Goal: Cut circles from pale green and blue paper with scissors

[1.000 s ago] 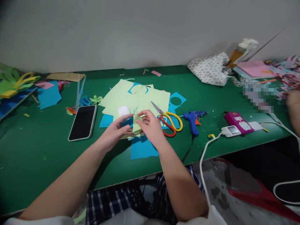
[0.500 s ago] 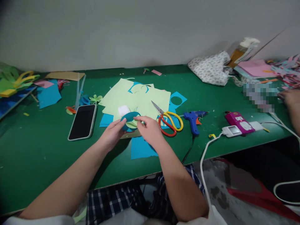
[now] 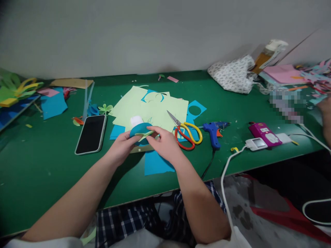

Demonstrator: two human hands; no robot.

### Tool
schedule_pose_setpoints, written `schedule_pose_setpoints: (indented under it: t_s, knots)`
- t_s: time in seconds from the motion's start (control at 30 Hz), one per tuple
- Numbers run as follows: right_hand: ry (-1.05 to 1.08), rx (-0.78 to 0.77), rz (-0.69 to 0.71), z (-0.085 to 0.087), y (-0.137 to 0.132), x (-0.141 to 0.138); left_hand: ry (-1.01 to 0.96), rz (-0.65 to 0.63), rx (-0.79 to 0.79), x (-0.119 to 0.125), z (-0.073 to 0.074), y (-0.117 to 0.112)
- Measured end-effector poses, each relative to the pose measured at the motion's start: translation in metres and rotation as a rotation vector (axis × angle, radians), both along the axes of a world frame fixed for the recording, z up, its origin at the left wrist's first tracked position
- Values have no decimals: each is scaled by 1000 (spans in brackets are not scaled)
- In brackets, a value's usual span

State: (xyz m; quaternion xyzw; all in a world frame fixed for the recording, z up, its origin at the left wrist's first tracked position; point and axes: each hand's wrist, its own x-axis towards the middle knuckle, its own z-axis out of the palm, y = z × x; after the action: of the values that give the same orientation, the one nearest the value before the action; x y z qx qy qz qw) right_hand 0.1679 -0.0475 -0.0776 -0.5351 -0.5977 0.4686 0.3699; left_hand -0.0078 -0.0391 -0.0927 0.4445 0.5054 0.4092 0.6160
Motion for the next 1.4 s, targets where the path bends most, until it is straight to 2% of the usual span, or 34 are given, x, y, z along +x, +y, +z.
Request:
schedule_pose_setpoints:
  t_s: [0.17, 0.37, 0.5, 0.7, 0.9, 1.13, 1.4]
  knots:
    - [30, 9, -42, 3, 1, 0, 10, -1, 15, -1, -1, 0]
    - [69, 36, -188, -6, 9, 0, -11, -58, 38, 1, 6, -3]
    - [156, 8, -184, -9, 10, -1, 1, -64, 30, 1, 8, -4]
    - [278, -52, -194, -11, 11, -2, -2, 39, 34, 0, 6, -2]
    - [385, -90, -201, -13, 12, -4, -25, 55, 49, 1, 10, -3]
    - [416, -63, -245, -12, 12, -7, -42, 51, 59, 2, 9, -4]
    - [440, -104, -219, -11, 12, -6, -26, 74, 72, 4, 14, -4]
